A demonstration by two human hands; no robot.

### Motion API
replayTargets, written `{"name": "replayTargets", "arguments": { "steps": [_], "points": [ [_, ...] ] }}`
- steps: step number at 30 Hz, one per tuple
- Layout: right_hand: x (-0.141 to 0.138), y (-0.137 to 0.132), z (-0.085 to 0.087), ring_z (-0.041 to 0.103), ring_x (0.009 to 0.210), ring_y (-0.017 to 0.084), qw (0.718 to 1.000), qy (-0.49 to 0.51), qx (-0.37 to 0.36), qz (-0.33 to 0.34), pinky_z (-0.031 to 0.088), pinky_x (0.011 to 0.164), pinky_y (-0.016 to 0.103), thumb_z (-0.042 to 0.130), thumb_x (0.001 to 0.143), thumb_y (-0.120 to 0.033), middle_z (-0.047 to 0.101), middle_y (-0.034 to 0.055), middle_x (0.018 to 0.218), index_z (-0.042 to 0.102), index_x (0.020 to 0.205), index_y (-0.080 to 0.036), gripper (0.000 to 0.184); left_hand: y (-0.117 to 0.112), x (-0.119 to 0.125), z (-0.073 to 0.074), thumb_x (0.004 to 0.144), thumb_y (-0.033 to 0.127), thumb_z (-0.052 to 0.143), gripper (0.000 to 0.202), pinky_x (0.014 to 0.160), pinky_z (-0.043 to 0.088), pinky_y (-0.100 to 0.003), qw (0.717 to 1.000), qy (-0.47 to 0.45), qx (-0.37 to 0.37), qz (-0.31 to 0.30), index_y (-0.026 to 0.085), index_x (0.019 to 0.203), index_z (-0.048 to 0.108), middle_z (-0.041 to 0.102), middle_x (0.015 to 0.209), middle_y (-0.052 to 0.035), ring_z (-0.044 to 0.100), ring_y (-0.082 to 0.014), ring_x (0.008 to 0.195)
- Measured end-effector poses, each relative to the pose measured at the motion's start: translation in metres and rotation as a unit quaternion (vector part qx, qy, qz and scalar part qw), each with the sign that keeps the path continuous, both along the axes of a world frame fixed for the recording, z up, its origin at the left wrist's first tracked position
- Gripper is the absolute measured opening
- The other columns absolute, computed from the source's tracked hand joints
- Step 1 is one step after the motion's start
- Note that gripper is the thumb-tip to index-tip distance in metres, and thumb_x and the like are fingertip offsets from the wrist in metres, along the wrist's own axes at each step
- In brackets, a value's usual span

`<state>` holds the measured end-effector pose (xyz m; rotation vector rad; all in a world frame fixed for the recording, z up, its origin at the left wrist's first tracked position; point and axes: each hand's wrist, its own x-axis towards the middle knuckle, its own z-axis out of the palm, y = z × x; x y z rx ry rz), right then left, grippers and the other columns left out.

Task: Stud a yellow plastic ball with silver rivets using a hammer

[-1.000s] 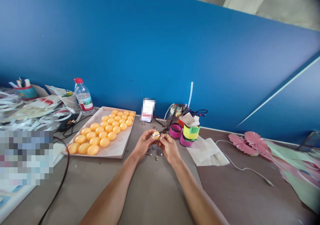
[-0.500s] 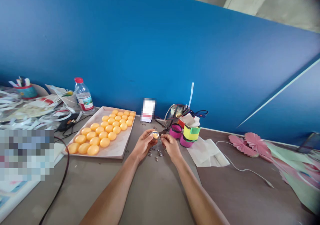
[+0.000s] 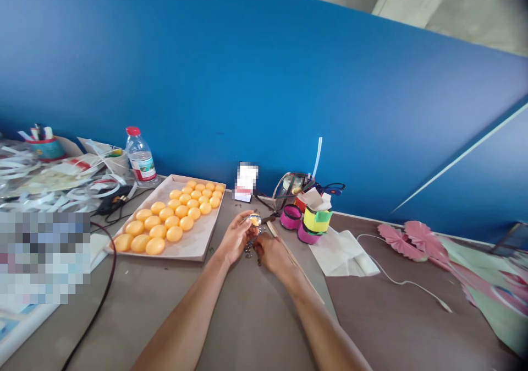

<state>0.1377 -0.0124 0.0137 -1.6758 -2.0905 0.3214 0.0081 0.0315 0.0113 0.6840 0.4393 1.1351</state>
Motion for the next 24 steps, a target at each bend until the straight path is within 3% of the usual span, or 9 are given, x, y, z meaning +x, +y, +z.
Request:
{"name": "replayTargets", "arguments": {
  "steps": [4, 9, 13, 18, 20, 24],
  "points": [
    [-0.001, 0.002, -0.002, 0.053, 0.067, 0.016, 0.999, 0.037, 0.019, 0.009, 0.036, 0.065, 0.026, 0.049, 0.071, -0.012, 0.062, 0.0035, 0.071, 0.06, 0.069, -0.023, 0.016, 0.0, -0.001, 0.001, 0.067, 0.026, 0.07, 0.037, 0.059, 0.045, -0.023, 1.0, 0.007, 0.004, 0.003, 0.018, 0.1, 0.056, 0.064, 0.082, -0.0034, 0.056, -0.0092, 0.06],
    [0.005, 0.009, -0.009, 0.051, 0.069, 0.015, 0.977, 0.205, 0.056, -0.018, 0.037, 0.063, 0.025, 0.047, 0.061, -0.01, 0.057, 0.0014, 0.072, 0.052, 0.061, -0.021, 0.012, 0.003, -0.001, -0.003, 0.068, 0.025, 0.068, 0.035, 0.064, 0.046, -0.024, 1.0, 0.001, -0.001, 0.004, 0.018, 0.1, 0.056, 0.064, 0.085, -0.0032, 0.058, -0.0089, 0.063],
    [0.005, 0.011, -0.008, 0.044, 0.054, 0.01, 0.911, 0.41, -0.003, -0.047, 0.032, 0.05, 0.023, 0.047, 0.056, -0.011, 0.057, -0.0019, 0.067, 0.042, 0.052, -0.021, 0.012, 0.004, -0.001, -0.007, 0.068, 0.025, 0.068, 0.035, 0.065, 0.046, -0.025, 1.0, 0.008, -0.001, 0.006, 0.018, 0.101, 0.056, 0.064, 0.084, -0.0033, 0.059, -0.0105, 0.065],
    [0.003, 0.014, -0.005, 0.035, 0.04, 0.005, 0.773, 0.631, -0.039, -0.049, 0.021, 0.042, 0.021, 0.054, 0.06, -0.019, 0.051, -0.0066, 0.057, 0.046, 0.063, -0.02, 0.009, 0.005, -0.001, -0.008, 0.067, 0.025, 0.069, 0.036, 0.067, 0.046, -0.026, 1.0, 0.008, -0.008, 0.002, 0.019, 0.1, 0.056, 0.064, 0.082, -0.0023, 0.058, -0.01, 0.064],
    [0.002, 0.015, -0.004, 0.034, 0.04, 0.005, 0.748, 0.661, -0.03, -0.053, 0.02, 0.042, 0.02, 0.06, 0.062, -0.022, 0.05, -0.0073, 0.057, 0.051, 0.073, -0.021, 0.014, 0.005, 0.0, -0.007, 0.067, 0.025, 0.069, 0.035, 0.068, 0.046, -0.026, 1.0, 0.005, -0.008, 0.001, 0.019, 0.1, 0.056, 0.064, 0.083, -0.0023, 0.059, -0.0102, 0.065],
    [0.001, 0.016, -0.004, 0.034, 0.041, 0.004, 0.737, 0.673, -0.033, -0.052, 0.02, 0.042, 0.021, 0.065, 0.062, -0.026, 0.049, -0.0064, 0.057, 0.055, 0.072, -0.019, 0.016, 0.004, 0.0, -0.006, 0.067, 0.025, 0.069, 0.035, 0.068, 0.045, -0.026, 1.0, 0.007, -0.008, -0.004, 0.019, 0.1, 0.056, 0.064, 0.082, -0.0021, 0.058, -0.0101, 0.065]
  ]
}}
